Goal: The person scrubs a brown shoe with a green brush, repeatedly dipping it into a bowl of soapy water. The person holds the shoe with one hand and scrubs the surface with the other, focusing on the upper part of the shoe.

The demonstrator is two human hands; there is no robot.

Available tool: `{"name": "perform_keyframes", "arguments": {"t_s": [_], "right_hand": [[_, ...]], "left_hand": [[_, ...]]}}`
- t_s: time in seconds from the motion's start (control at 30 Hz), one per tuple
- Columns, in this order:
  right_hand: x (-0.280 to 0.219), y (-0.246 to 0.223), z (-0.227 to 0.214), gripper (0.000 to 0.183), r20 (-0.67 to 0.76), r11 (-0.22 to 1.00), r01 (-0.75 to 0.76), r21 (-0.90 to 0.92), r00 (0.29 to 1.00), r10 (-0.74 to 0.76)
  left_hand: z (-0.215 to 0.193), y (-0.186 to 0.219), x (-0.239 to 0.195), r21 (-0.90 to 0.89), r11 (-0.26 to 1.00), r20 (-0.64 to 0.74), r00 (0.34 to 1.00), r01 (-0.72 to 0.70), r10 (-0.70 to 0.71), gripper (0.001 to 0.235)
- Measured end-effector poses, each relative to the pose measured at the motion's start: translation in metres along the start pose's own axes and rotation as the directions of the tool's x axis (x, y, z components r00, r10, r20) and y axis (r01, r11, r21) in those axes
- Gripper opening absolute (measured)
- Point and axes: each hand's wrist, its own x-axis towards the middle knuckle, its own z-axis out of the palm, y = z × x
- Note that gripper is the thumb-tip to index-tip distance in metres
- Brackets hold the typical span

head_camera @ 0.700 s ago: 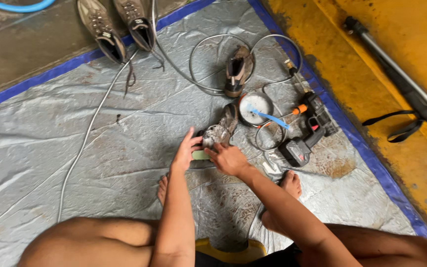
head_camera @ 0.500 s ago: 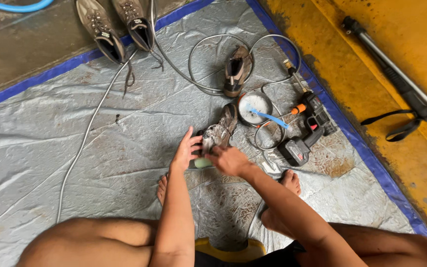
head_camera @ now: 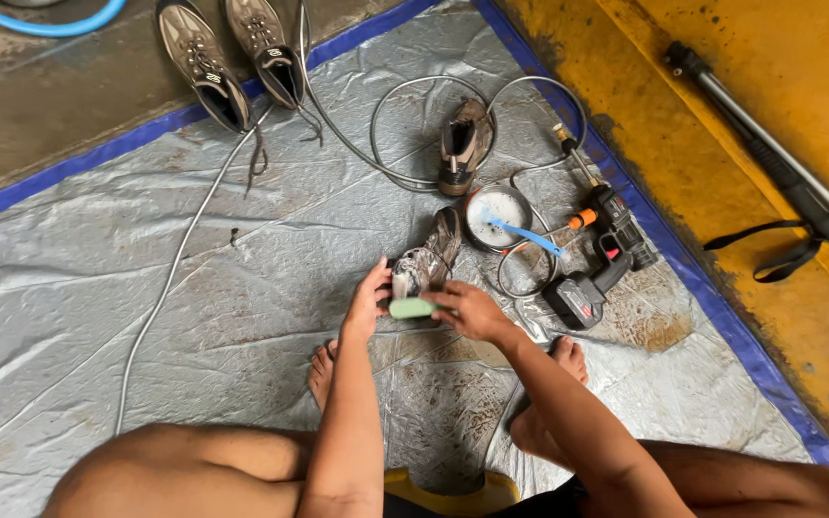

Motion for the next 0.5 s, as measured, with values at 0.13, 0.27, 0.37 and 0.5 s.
{"name": "perform_keyframes", "arguments": {"t_s": [0.13, 0.27, 0.37, 0.5], "right_hand": [[-0.009, 0.024, 0.016, 0.038, -0.143, 0.968, -0.213, -0.132, 0.97, 0.194], [-0.015, 0.03, 0.013, 0.037, -0.052, 0.997, -0.073, -0.001, 0.996, 0.073], [-0.008, 0.031, 0.009, 0.039, -0.064, 0.994, -0.107, 0.035, 0.992, 0.109], [-0.01, 0.044, 0.023, 0.04, -0.11, 0.987, -0.163, 0.01, 0.98, 0.163]], "left_hand": [[-0.006, -0.014, 0.011, -0.016, 1.0, -0.025, 1.0, -0.004, 0.003, 0.099], [-0.002, -0.023, 0.012, 0.046, 0.998, -0.123, 0.992, -0.034, 0.04, 0.064], [-0.003, -0.021, 0.019, 0.018, 0.998, -0.164, 0.985, -0.053, 0.056, 0.061], [-0.006, -0.031, 0.021, -0.009, 0.999, -0.164, 0.985, -0.05, 0.048, 0.056]]}}
